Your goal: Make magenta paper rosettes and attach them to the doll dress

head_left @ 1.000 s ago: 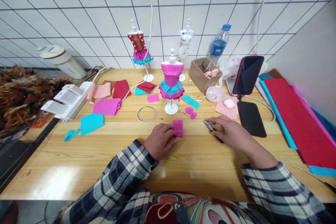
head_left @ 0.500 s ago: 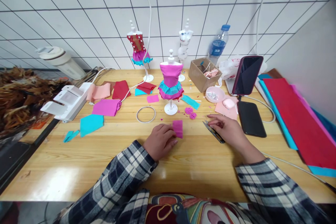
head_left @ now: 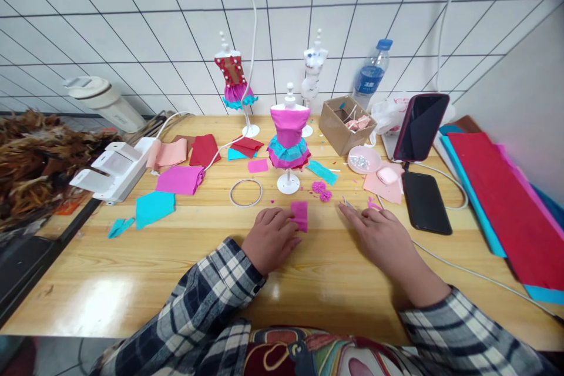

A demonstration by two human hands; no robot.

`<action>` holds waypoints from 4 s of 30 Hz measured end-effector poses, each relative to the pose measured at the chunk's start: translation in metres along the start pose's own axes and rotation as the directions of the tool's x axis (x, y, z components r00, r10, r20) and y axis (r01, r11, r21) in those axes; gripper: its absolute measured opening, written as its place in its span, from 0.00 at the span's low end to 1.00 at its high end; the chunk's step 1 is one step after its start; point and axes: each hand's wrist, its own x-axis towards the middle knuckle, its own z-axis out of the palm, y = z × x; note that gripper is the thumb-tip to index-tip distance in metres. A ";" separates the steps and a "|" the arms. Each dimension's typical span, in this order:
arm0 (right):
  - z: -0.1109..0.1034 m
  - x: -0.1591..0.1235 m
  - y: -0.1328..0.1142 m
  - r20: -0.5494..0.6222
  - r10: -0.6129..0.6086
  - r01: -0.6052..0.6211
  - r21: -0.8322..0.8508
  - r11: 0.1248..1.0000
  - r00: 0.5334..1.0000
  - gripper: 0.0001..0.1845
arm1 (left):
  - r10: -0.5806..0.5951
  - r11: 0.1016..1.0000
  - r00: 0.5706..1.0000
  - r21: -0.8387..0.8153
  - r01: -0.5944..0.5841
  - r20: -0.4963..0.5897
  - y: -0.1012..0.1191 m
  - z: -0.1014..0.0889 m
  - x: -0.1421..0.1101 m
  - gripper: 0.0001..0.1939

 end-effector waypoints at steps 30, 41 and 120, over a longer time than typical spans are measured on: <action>0.029 -0.027 -0.005 -0.111 0.326 -0.219 0.537 0.814 0.939 0.12 | 0.189 0.963 0.966 0.161 -0.218 0.175 0.062 0.039 0.056 0.15; 0.027 -0.029 -0.005 -0.093 0.384 -0.286 0.517 0.807 0.919 0.26 | 0.191 0.968 0.967 0.134 -0.214 0.166 0.053 0.047 0.049 0.13; 0.001 0.052 -0.081 0.099 0.154 -0.182 0.414 0.892 0.983 0.10 | -0.016 0.989 0.998 0.144 0.024 -0.057 -0.008 0.010 0.015 0.10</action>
